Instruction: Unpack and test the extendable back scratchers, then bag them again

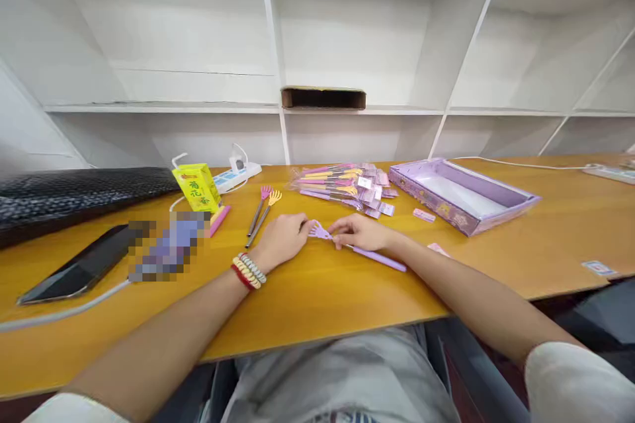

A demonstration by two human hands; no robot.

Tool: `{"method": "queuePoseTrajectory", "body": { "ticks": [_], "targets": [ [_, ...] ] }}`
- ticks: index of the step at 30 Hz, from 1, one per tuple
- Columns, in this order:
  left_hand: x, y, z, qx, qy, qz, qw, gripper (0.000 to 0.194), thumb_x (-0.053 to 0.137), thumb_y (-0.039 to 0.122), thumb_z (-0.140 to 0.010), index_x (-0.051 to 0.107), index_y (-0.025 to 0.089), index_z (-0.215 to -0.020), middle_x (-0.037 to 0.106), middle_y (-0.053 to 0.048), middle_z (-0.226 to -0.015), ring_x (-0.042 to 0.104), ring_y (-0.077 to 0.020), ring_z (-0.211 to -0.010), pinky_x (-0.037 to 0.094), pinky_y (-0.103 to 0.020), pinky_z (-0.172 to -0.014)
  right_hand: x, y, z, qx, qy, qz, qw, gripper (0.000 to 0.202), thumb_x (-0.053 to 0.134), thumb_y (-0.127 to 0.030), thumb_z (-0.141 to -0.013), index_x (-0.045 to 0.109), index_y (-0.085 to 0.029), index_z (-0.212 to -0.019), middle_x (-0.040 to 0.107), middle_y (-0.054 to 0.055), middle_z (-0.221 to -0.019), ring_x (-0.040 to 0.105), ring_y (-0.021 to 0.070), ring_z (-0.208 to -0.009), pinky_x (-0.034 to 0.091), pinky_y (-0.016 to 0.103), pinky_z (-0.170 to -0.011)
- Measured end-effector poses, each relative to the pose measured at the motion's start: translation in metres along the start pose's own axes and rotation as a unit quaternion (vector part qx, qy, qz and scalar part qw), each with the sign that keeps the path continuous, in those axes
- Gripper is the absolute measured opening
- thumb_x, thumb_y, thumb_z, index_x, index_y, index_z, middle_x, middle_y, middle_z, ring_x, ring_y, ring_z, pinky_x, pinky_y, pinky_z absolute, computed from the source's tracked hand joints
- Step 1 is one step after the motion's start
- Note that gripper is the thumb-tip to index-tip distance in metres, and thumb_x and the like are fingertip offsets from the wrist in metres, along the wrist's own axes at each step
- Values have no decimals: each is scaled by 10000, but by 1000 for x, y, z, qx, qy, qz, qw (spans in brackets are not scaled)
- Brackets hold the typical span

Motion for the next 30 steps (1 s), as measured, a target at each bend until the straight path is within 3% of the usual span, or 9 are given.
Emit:
{"method": "queuePoseTrajectory", "body": {
  "ticks": [4, 8, 16, 22, 25, 30],
  "targets": [
    [0, -5, -2, -28, 2, -22, 999, 421, 288, 442, -908, 614, 185, -835, 678, -66, -842, 614, -194, -776, 386, -281, -635, -2, -6, 3, -12, 43, 98, 994, 316, 553, -323, -792, 604, -142, -1045, 638, 19, -757, 532, 96, -610, 382, 200, -565],
    [2, -11, -4, -36, 1, -43, 998, 437, 297, 452, -901, 629, 183, -809, 682, -81, -821, 619, -216, -786, 410, -302, -683, -6, -8, 7, -15, 36, 181, 983, 251, 614, -334, -742, 623, -145, -906, 608, -6, -664, 500, 80, -549, 337, 193, -522],
    [7, -12, -4, -38, -34, -32, 998, 396, 285, 338, -906, 637, 164, -852, 685, -96, -872, 628, -210, -820, 430, -294, -719, -9, -11, 10, -4, 19, 241, 970, 190, 608, -328, -732, 617, -144, -779, 600, -11, -628, 486, 75, -535, 307, 190, -504],
    [4, -15, -8, -31, -7, 5, 999, 327, 362, 325, -872, 627, 172, -988, 677, -76, -999, 613, -203, -913, 439, -286, -790, -11, -10, 9, 22, 31, 284, 958, 193, 578, -328, -758, 637, -148, -793, 620, -1, -619, 483, 84, -532, 298, 200, -519],
    [-6, -29, -11, -71, 8, -14, 997, 324, 393, 359, -851, 632, 191, -990, 686, -64, -957, 617, -208, -884, 452, -287, -745, -12, -9, 8, 28, 41, 293, 955, 209, 565, -337, -772, 647, -149, -812, 631, 6, -628, 487, 87, -534, 300, 199, -525],
    [-25, -78, -13, -168, 27, -112, 979, 384, 349, 413, -837, 662, 196, -890, 683, -103, -831, 623, -276, -818, 449, -352, -701, -12, -9, 9, 21, 40, 314, 948, 268, 500, -356, -829, 665, -152, -777, 611, 11, -578, 452, 84, -498, 282, 207, -509]
  ]
}}
Point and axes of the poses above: each hand's wrist, its own z-axis away from the middle knuckle, its own x-axis out of the palm, y = z × x, the point moved 4 cm from there along -z, towards the middle knuckle
